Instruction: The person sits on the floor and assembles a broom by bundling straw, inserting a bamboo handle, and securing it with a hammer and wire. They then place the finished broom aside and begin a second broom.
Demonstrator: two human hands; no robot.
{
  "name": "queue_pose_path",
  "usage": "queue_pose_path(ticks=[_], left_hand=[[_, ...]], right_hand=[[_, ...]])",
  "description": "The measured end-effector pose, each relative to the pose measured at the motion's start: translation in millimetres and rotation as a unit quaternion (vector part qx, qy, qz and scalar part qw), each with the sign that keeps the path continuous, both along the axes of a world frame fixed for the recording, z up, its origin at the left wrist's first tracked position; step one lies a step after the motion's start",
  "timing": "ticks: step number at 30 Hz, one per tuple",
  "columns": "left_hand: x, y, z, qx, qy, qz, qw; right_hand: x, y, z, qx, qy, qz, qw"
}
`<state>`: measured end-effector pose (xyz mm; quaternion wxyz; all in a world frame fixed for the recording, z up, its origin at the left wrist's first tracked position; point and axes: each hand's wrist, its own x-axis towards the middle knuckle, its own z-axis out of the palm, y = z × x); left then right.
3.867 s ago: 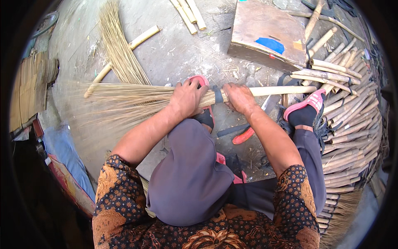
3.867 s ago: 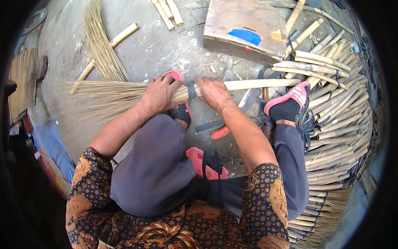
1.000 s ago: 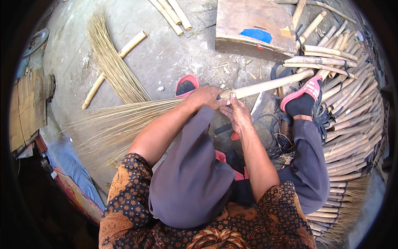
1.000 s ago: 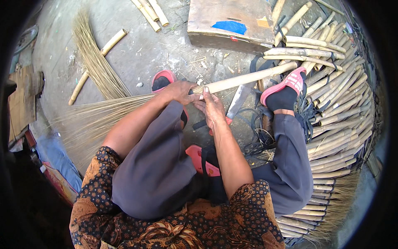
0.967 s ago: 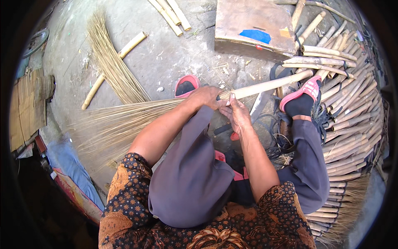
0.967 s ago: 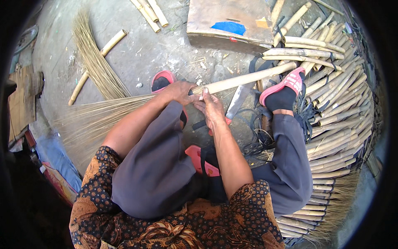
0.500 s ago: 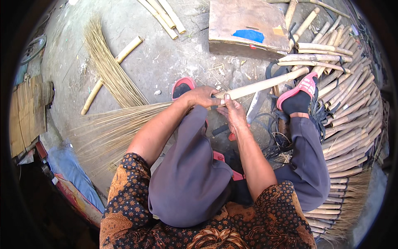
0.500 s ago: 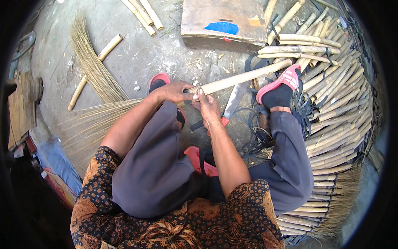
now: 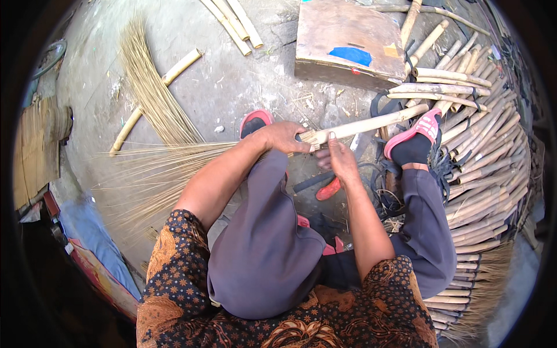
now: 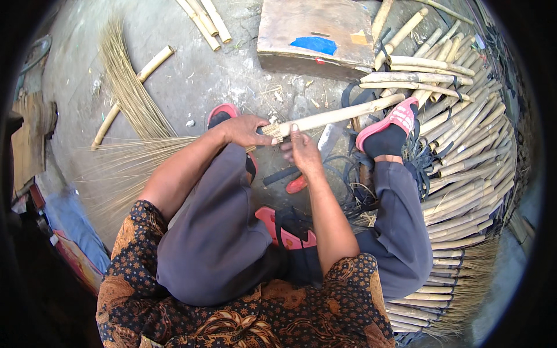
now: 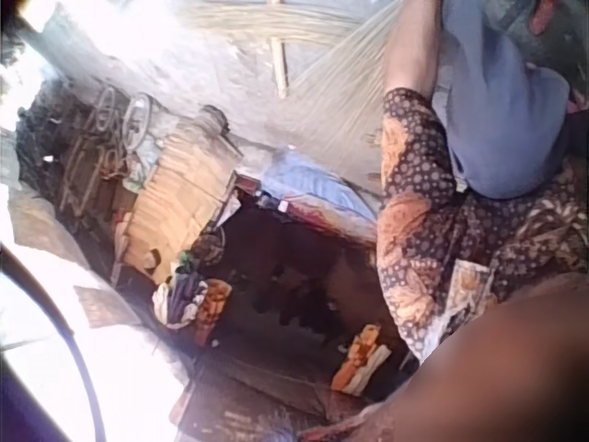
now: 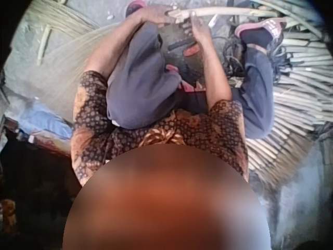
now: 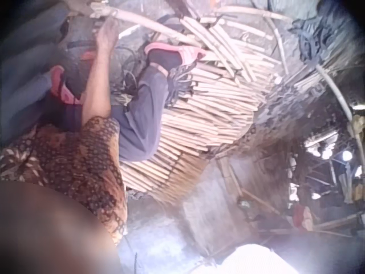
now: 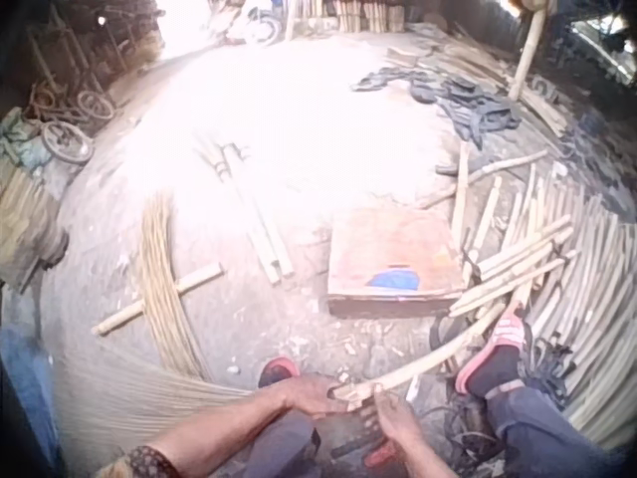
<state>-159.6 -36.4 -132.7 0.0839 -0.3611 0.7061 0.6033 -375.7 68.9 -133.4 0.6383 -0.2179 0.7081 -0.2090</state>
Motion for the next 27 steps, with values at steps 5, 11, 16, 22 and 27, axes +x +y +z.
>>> queue_pose_path(ticks=[5, 11, 16, 22, 27], left_hand=[[-6.3, 0.2, 0.9, -0.042, -0.06, -0.069, 0.995], [-5.3, -6.9, -5.4, 0.053, -0.038, -0.071, 0.995], [1.1, -4.5, -2.9, 0.012, -0.048, -0.073, 0.996], [8.4, -0.2, -9.1, 0.074, -0.023, -0.05, 0.996], [5.2, -6.5, -10.3, 0.036, 0.107, -0.014, 0.994]], right_hand=[[-18.5, -9.6, 33.1, -0.205, 0.302, 0.238, 0.9], [-4.1, -32.5, 58.3, -0.42, 0.341, 0.526, 0.656], [8.1, -59.7, 37.6, -0.302, 0.255, 0.613, 0.684], [5.8, -62.5, 41.3, -0.349, 0.228, 0.586, 0.695], [21.8, -52.2, 36.4, -0.365, 0.254, 0.594, 0.67]])
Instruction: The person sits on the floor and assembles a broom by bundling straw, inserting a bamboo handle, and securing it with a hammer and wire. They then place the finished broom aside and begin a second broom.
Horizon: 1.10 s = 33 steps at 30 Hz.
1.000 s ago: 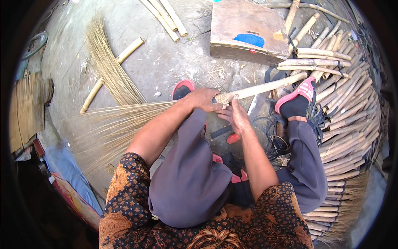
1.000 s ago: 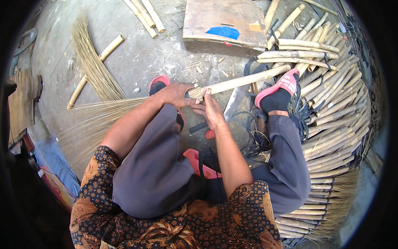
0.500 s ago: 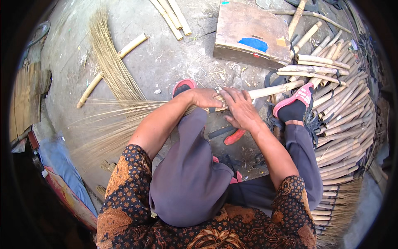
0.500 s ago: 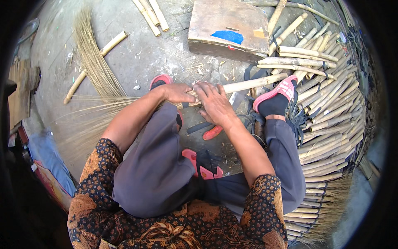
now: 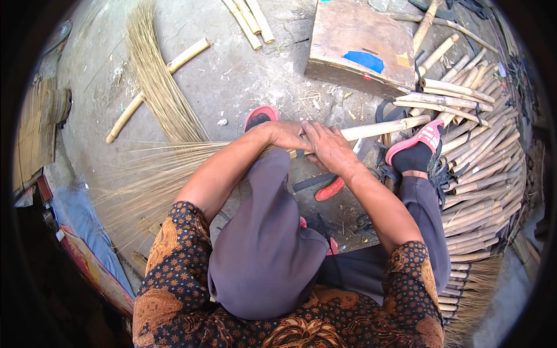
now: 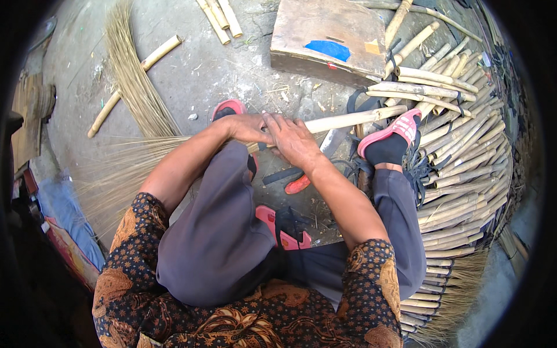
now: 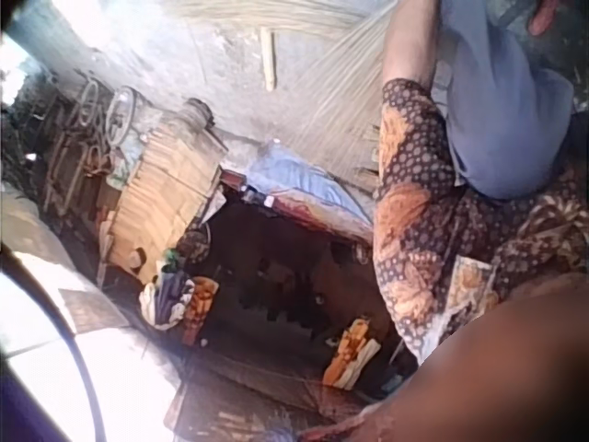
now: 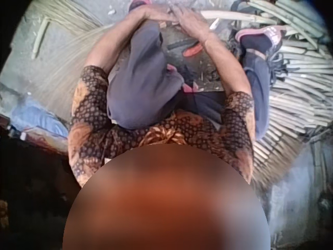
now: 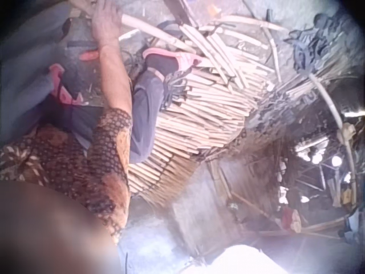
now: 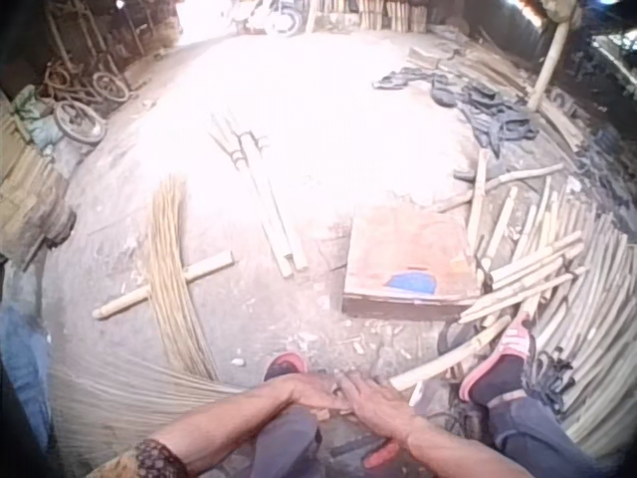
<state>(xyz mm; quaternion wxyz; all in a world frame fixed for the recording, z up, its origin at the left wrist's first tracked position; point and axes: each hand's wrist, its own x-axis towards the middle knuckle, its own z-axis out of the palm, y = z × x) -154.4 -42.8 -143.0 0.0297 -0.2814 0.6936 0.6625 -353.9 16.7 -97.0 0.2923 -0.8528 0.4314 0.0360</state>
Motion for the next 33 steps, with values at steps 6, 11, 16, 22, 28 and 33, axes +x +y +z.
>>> queue_pose_path(ticks=[6, 11, 16, 22, 28, 33], left_hand=[[17.8, 37.3, 48.1, -0.238, -0.297, -0.026, 0.924], [4.9, 38.6, 45.7, -0.243, -0.3, 0.01, 0.922], [-4.1, 14.4, 20.4, -0.167, -0.233, -0.026, 0.958], [3.0, 0.9, 10.5, -0.067, -0.175, 0.023, 0.982], [0.1, -6.5, 7.7, -0.008, -0.169, 0.008, 0.985], [-0.5, -2.6, 10.4, 0.024, -0.103, -0.029, 0.994]], right_hand=[[7.1, -12.7, -27.8, -0.015, 0.061, 0.0, 0.998], [8.0, -19.3, -31.5, -0.004, 0.061, 0.008, 0.998], [-16.5, -7.9, -10.1, -0.099, 0.001, -0.098, 0.99], [-53.0, 25.6, -1.5, -0.001, -0.172, -0.398, 0.901], [-33.9, 40.5, 10.6, -0.103, -0.06, -0.296, 0.948], [-14.2, 17.4, 9.3, -0.131, -0.056, -0.065, 0.988]])
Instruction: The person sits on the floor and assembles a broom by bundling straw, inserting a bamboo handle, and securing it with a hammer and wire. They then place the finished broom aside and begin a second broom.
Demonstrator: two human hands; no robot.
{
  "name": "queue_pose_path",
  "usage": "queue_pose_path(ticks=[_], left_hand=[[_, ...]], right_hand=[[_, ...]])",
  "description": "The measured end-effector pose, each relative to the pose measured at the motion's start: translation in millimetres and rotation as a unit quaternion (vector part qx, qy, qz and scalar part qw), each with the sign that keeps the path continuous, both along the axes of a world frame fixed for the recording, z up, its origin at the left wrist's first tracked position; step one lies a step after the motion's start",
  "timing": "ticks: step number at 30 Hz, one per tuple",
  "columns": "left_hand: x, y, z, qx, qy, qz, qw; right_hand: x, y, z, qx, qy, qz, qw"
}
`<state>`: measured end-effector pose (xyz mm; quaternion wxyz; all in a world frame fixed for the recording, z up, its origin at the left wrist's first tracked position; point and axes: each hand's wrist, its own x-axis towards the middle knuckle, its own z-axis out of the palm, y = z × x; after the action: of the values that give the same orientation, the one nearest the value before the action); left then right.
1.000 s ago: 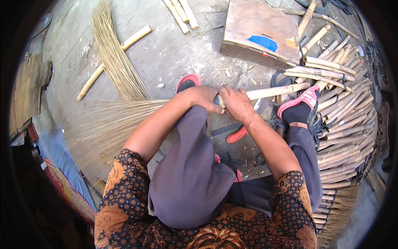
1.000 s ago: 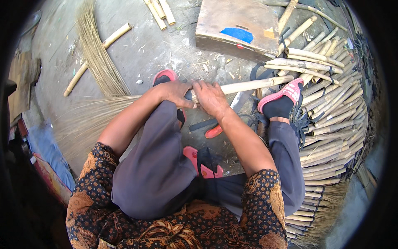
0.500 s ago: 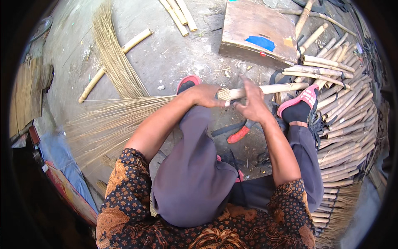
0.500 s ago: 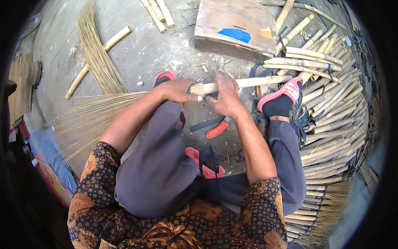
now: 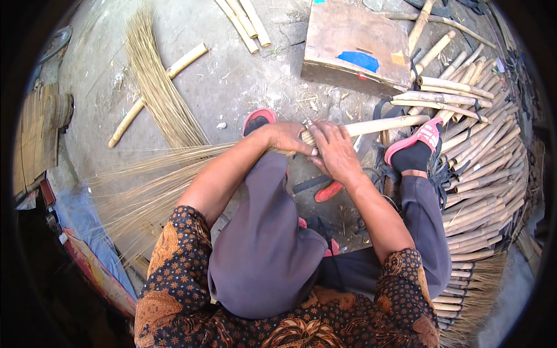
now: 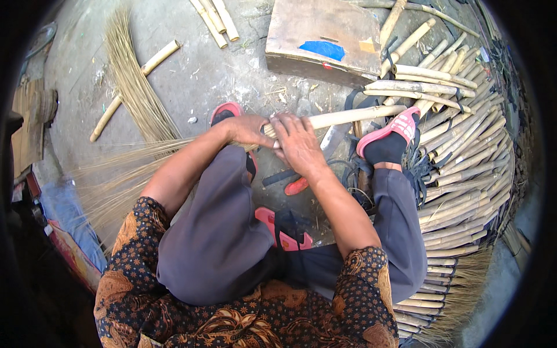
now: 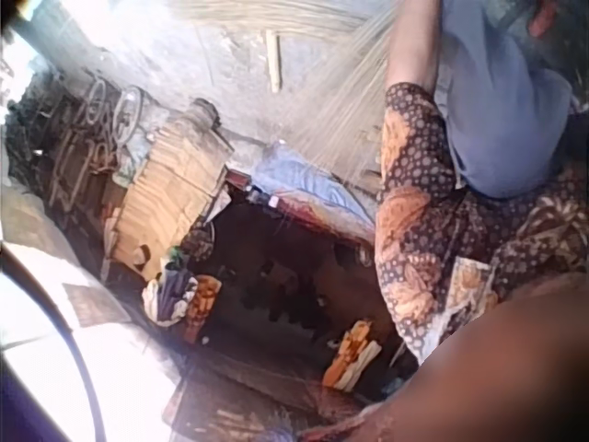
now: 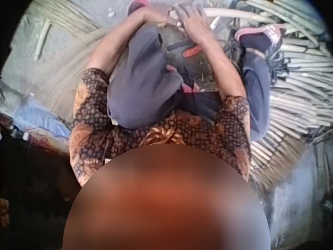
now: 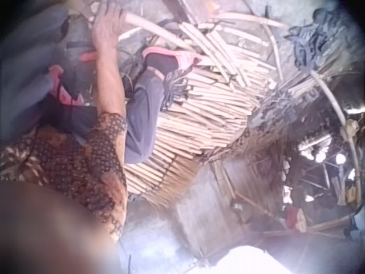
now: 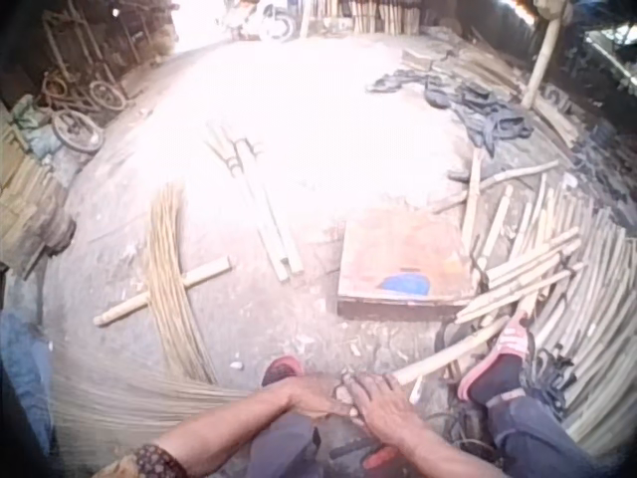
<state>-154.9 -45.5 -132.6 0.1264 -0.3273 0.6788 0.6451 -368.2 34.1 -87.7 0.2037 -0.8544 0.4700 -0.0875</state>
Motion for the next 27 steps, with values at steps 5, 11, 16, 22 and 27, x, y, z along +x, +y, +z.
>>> queue_pose_path(ticks=[5, 11, 16, 22, 27], left_hand=[[-4.8, 15.9, 8.1, -0.126, -0.097, 0.028, 0.987], [-1.6, 4.8, 11.6, -0.143, -0.087, -0.031, 0.985], [-3.4, 17.3, 22.7, -0.242, -0.156, 0.025, 0.957], [2.1, 16.7, 29.7, -0.282, -0.185, -0.063, 0.939], [10.0, 21.2, 31.2, -0.266, -0.196, -0.06, 0.942]], right_hand=[[2.0, -5.5, -17.5, 0.027, -0.012, -0.001, 1.0], [0.7, 0.1, -23.4, 0.021, -0.064, -0.027, 0.997], [0.7, -8.7, -24.7, 0.016, -0.052, -0.011, 0.998], [0.5, -14.5, -12.3, 0.054, -0.032, 0.001, 0.998], [13.8, -26.0, -1.9, 0.066, 0.004, 0.045, 0.997]])
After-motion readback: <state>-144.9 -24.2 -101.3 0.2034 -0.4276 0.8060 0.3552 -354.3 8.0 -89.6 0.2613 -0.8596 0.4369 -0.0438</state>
